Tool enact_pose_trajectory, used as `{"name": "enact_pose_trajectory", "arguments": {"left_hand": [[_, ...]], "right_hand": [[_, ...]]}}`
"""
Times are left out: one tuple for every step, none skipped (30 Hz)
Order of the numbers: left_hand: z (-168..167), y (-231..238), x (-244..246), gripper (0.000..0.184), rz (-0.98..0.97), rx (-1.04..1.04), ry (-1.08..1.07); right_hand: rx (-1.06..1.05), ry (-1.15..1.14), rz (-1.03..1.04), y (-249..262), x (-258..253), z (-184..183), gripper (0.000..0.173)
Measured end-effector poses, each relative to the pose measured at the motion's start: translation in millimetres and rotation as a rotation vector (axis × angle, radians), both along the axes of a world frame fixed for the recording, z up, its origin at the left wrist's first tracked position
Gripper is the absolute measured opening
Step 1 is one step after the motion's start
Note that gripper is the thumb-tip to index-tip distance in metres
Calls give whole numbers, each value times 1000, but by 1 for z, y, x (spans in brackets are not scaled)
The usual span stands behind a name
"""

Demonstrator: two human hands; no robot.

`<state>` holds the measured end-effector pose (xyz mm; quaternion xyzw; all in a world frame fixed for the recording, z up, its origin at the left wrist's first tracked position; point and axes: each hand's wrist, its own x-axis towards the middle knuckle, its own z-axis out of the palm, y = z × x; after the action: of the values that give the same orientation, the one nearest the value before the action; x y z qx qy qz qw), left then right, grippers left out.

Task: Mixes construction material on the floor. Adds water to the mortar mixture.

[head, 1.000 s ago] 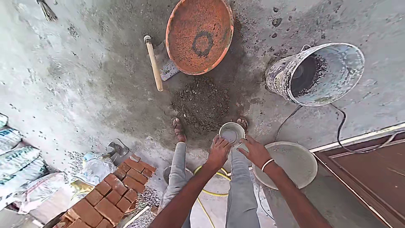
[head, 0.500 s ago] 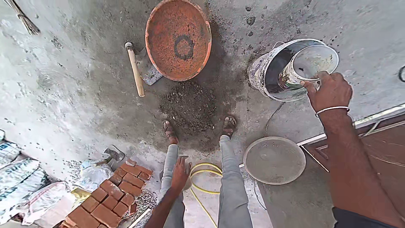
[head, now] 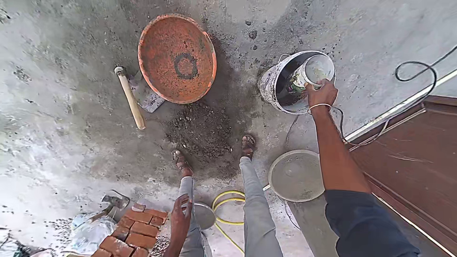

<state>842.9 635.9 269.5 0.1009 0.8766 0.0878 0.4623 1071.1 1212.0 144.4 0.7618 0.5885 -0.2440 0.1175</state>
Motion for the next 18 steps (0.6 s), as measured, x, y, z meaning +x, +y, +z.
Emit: {"name": "enact_pose_trajectory", "arguments": {"left_hand": [[-2, 1, 2, 39, 14, 2, -8], [-3, 2, 2, 38, 35, -4, -17], [-1, 3, 2, 38, 58, -11, -28], [1, 5, 1, 39, 73, -6, -27], [3, 8, 0, 39, 89, 0, -30], [6, 9, 1, 39, 103, 9, -36], [9, 9, 0, 40, 117, 25, -40], [7, 6, -2, 40, 119, 49, -29], [1, 4, -8, 40, 114, 79, -10], [-7, 4, -19, 39, 116, 87, -3], [-18, 5, -31, 39, 125, 81, -4], [-30, 7, -47, 39, 137, 71, -1], [-45, 10, -69, 38, 157, 59, 2], [-62, 13, -93, 38, 191, 58, 6], [-85, 18, -121, 38, 236, 73, 14], [-108, 23, -149, 39, 285, 91, 4], [-130, 33, -183, 40, 336, 117, -24], [-147, 43, -217, 40, 404, 156, -47]], "right_hand": [[51, 19, 29, -13, -7, 23, 54], [102, 49, 70, -28, -16, 43, 52], [140, 85, 128, -47, -23, 61, 50], [174, 136, 169, -62, -35, 75, 45], [204, 191, 217, -74, -50, 82, 42], [216, 249, 268, -86, -67, 85, 40], [213, 316, 314, -97, -88, 81, 38], [182, 381, 349, -105, -112, 73, 37], [135, 433, 376, -111, -140, 61, 37], [84, 465, 402, -114, -170, 45, 38], [25, 476, 423, -115, -203, 26, 40], [-36, 464, 443, -113, -239, 4, 41], [-97, 449, 461, -114, -273, -18, 42], [-149, 437, 483, -117, -303, -39, 41], [-187, 426, 508, -119, -328, -57, 40], [-205, 401, 521, -120, -344, -69, 39], [-198, 372, 515, -119, -358, -78, 38], [-175, 354, 491, -121, -373, -84, 39]]}}
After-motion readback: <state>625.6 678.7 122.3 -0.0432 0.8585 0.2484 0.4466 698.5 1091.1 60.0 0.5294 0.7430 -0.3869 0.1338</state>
